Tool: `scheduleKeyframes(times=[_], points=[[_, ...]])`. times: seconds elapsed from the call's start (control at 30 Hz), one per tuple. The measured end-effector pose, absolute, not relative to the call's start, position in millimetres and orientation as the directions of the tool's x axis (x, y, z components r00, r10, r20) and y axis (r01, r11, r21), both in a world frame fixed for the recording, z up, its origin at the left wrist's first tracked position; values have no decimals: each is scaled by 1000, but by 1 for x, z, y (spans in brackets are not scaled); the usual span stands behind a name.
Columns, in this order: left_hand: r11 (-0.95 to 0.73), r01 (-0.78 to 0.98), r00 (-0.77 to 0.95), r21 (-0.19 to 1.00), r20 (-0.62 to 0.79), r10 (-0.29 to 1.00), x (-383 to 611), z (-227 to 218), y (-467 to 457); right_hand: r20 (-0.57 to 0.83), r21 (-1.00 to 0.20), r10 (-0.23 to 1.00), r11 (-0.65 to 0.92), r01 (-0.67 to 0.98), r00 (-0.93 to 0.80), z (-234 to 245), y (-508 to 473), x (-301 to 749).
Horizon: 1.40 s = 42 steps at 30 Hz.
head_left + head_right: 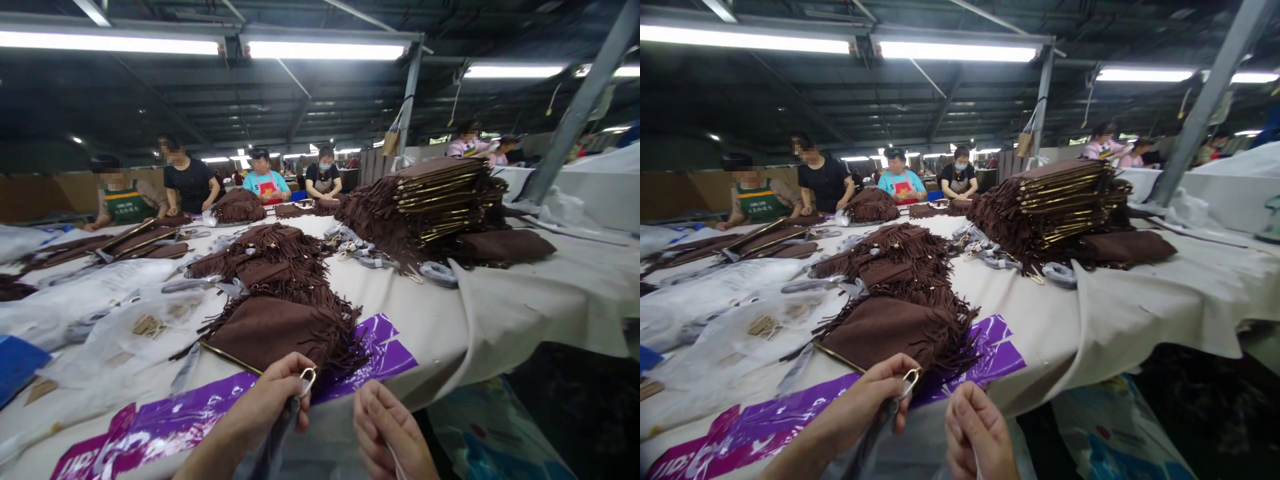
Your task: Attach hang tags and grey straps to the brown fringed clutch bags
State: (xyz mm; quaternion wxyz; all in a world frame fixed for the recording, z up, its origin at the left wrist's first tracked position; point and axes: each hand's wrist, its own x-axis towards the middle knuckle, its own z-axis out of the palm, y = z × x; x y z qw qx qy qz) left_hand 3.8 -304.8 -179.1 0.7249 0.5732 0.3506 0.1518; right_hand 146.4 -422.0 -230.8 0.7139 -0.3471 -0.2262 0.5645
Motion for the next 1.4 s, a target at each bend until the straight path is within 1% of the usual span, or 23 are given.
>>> scheduleKeyframes(times=[0.03, 0.07, 0.1, 0.13, 0.17, 0.2, 0.23, 0.33, 0.5, 0.67, 0.87, 1.03, 1.17, 1.3, 1.4], points=[[296, 173, 711, 939, -327, 622, 4, -179, -305, -65, -832, 950, 117, -542, 305, -231, -422, 148], [295, 173, 712, 940, -327, 622, 5, -179, -305, -36, -908, 925, 128, -399, 378, -232, -422, 148], [292, 179, 708, 940, -329, 625, 5, -180, -306, 23, -964, 891, 140, -226, 453, -232, -420, 147], [285, 187, 703, 940, -331, 629, 6, -181, -306, 99, -989, 858, 142, -47, 504, -233, -418, 145], [278, 195, 698, 941, -332, 635, 7, -182, -307, 173, -985, 832, 134, 113, 527, -234, -415, 143], [272, 202, 692, 941, -334, 640, 7, -183, -308, 232, -964, 816, 119, 238, 530, -235, -412, 141], [270, 209, 689, 940, -337, 642, 7, -185, -308, 269, -940, 809, 102, 326, 523, -237, -410, 139], [268, 216, 688, 939, -341, 641, 7, -188, -309, 342, -881, 798, 89, 464, 497, -240, -406, 139], [268, 213, 700, 940, -338, 629, 7, -192, -308, 392, -816, 810, 87, 571, 437, -240, -407, 147], [281, 209, 697, 937, -344, 629, 8, -192, -309, 408, -747, 842, 86, 659, 353, -240, -407, 151], [282, 212, 710, 936, -346, 613, 8, -194, -309, 451, -708, 830, 109, 697, 328, -236, -402, 151], [246, 246, 721, 937, -347, 600, 10, -195, -311, 423, -720, 853, 111, 685, 306, -235, -397, 153], [156, 281, 723, 947, -316, 615, 14, -197, -312, 401, -735, 860, 96, 671, 317, -240, -396, 153], [-36, 373, 716, 927, -263, 647, 18, -195, -309, 390, -744, 860, 83, 663, 330, -243, -397, 154], [-139, 431, 718, 892, -246, 651, 19, -191, -305, 337, -774, 885, 66, 629, 322, -245, -399, 157]])
